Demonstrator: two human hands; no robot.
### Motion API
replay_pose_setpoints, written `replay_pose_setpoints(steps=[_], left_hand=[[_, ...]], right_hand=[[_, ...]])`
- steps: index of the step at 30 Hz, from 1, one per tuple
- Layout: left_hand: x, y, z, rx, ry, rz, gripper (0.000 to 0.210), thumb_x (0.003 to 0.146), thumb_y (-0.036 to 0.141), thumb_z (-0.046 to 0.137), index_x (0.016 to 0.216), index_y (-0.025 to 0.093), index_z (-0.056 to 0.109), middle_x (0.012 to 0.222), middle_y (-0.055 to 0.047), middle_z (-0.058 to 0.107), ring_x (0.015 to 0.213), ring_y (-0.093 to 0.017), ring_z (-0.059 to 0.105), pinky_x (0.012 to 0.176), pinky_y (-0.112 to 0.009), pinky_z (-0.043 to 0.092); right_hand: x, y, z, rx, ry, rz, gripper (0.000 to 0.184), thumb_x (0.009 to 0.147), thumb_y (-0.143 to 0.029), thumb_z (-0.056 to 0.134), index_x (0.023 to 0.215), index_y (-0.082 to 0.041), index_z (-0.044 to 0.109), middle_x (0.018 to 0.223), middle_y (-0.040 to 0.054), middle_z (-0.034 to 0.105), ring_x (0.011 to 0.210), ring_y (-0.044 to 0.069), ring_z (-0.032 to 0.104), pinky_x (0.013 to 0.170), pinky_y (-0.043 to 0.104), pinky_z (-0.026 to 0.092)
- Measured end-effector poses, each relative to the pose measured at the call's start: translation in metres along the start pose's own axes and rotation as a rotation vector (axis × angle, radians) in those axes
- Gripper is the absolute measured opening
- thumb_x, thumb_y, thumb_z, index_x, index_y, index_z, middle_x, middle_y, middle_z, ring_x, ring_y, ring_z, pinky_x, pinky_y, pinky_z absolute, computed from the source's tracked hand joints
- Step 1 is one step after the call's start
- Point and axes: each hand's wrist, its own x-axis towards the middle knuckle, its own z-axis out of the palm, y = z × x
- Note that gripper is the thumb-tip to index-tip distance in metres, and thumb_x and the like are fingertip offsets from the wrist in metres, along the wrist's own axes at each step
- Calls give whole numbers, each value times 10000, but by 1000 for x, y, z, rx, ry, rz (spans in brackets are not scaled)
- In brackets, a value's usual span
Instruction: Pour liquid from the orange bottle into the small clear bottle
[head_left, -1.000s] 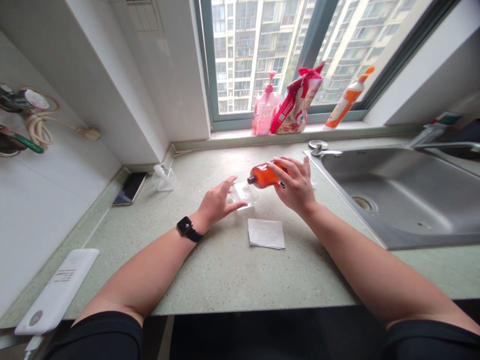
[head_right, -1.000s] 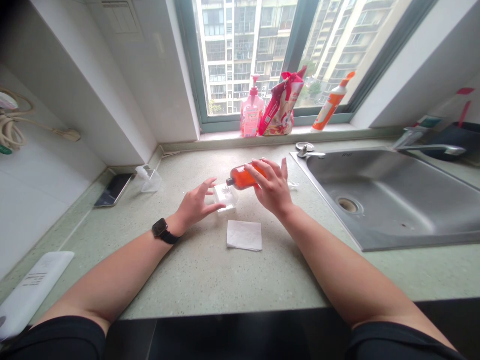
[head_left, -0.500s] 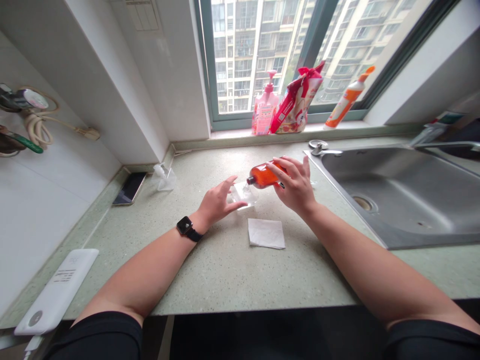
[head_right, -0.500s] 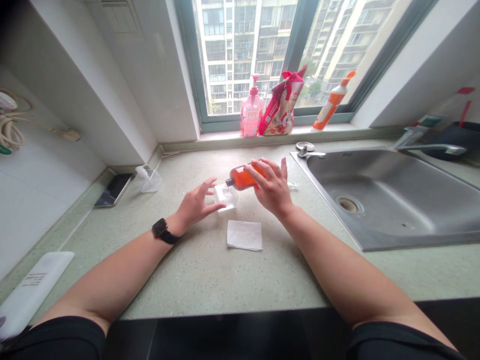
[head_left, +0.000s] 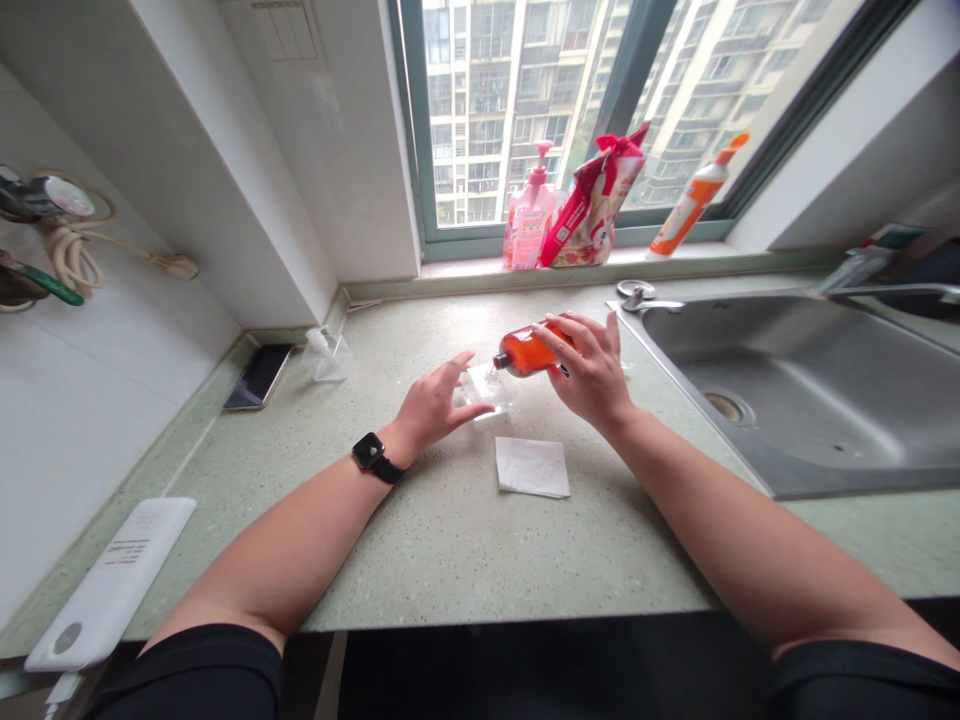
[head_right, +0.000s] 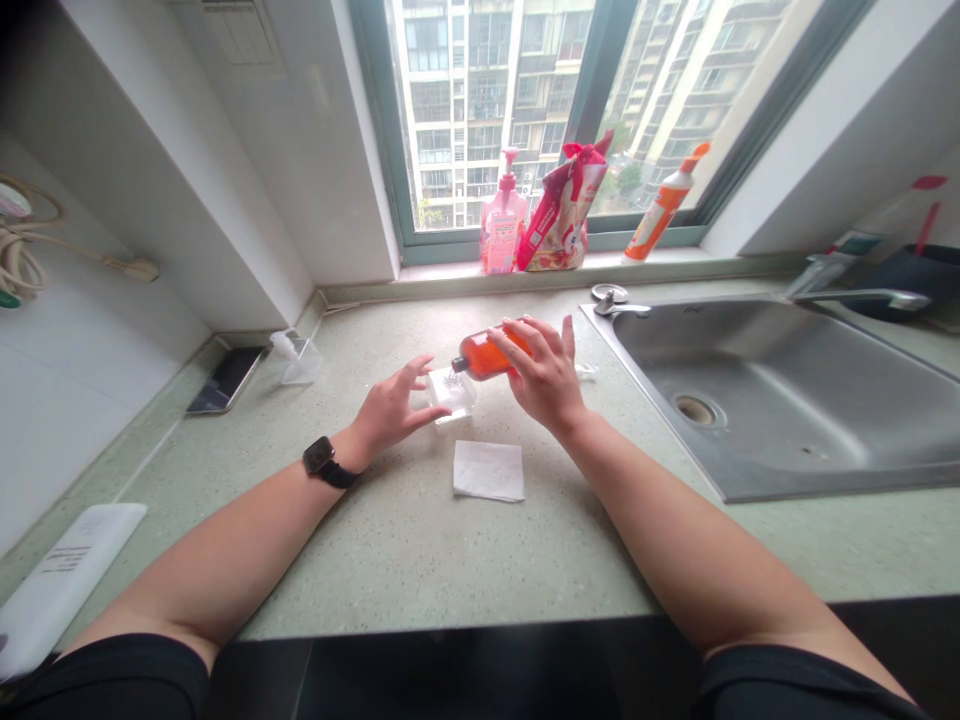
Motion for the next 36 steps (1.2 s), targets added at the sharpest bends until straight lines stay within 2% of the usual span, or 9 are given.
replay_pose_setpoints(steps=[17,36], left_hand=[[0,1,-1,-6,-13,-6,893,930,770,677,1581,218,413,1276,-138,766,1046,-269,810,867,-391,674],[0,-1,1,-6,-13,-2,899,923,776,684,1578,223,414,1285,-137,765,1049,-271,808,832,-383,673]], right_hand=[[-1,1,0,6,-20,20,881,906,-65,668,1646,-464,406,1524,33,648,1443,336,558,1324,739,198],[1,0,-2,9,-28,26,836,913,-72,649,1626,-455,440,1521,39,646,1445,339,556,1317,754,207]])
